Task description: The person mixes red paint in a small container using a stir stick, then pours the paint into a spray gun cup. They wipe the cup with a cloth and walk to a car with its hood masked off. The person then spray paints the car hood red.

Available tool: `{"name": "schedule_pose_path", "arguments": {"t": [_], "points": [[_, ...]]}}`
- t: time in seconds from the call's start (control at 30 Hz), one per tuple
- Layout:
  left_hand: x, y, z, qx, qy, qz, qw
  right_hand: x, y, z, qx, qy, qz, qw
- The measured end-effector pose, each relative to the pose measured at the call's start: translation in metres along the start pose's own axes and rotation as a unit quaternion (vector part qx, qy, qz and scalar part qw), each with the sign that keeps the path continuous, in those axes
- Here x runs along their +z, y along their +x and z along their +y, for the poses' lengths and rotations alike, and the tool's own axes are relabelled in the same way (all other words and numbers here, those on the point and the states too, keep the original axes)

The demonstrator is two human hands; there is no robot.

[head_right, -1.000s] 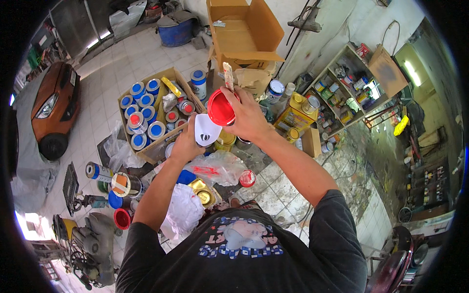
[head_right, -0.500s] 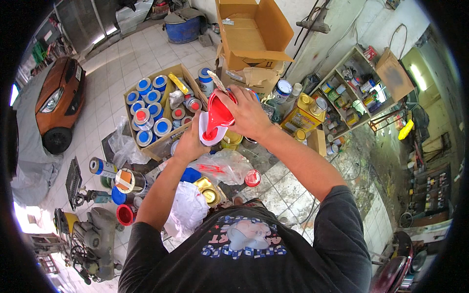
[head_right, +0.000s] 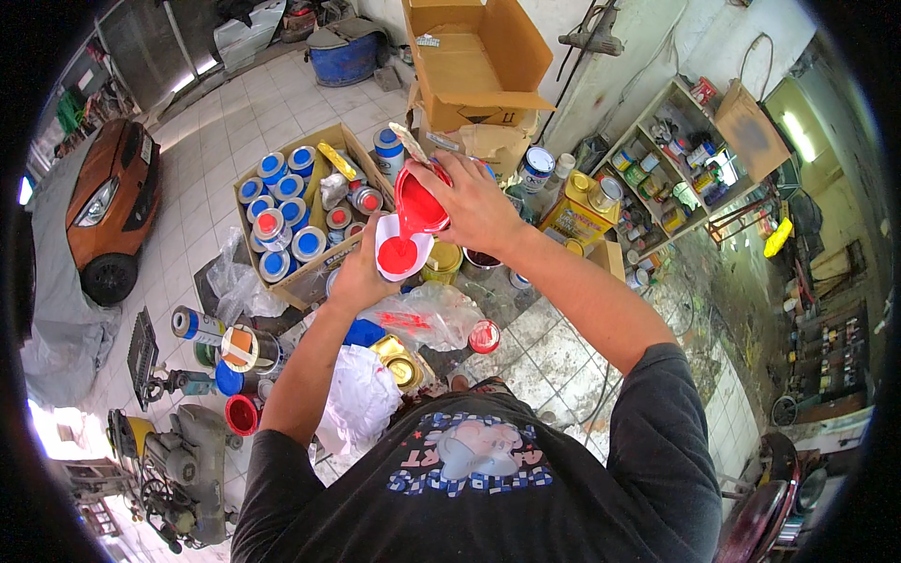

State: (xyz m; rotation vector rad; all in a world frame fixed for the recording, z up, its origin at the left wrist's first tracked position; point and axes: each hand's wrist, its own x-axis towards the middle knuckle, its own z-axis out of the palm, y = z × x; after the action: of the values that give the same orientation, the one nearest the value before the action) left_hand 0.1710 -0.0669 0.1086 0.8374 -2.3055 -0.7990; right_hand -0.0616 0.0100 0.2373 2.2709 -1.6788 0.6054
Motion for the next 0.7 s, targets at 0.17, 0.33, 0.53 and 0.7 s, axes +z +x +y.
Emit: {"name": "schedule_pose_path", "arguments": {"t": [0.17,0.33,0.53,0.7], "points": [[-0.005,-0.003,0.005,0.015,0.0,0.003,1.0,0.0,0.0,-0.004,-0.015,-0.021,0.002,1.0],[-0.008,-0.004,0.009,-0.025,-0.029,-0.025,0.999,0.0,-0.001,-0.008,-0.012,-0.023,0.0,1.0],[-0.01,-0.005,0.011,-0.034,-0.014,-0.032,0.999,0.004,-0.001,-0.007,0.0,-0.008,-0.006,1.0],[-0.011,-0.004,0.011,-0.036,-0.024,-0.042,0.998,0.008,-0.004,-0.003,0.05,0.067,-0.01,0.996]]}}
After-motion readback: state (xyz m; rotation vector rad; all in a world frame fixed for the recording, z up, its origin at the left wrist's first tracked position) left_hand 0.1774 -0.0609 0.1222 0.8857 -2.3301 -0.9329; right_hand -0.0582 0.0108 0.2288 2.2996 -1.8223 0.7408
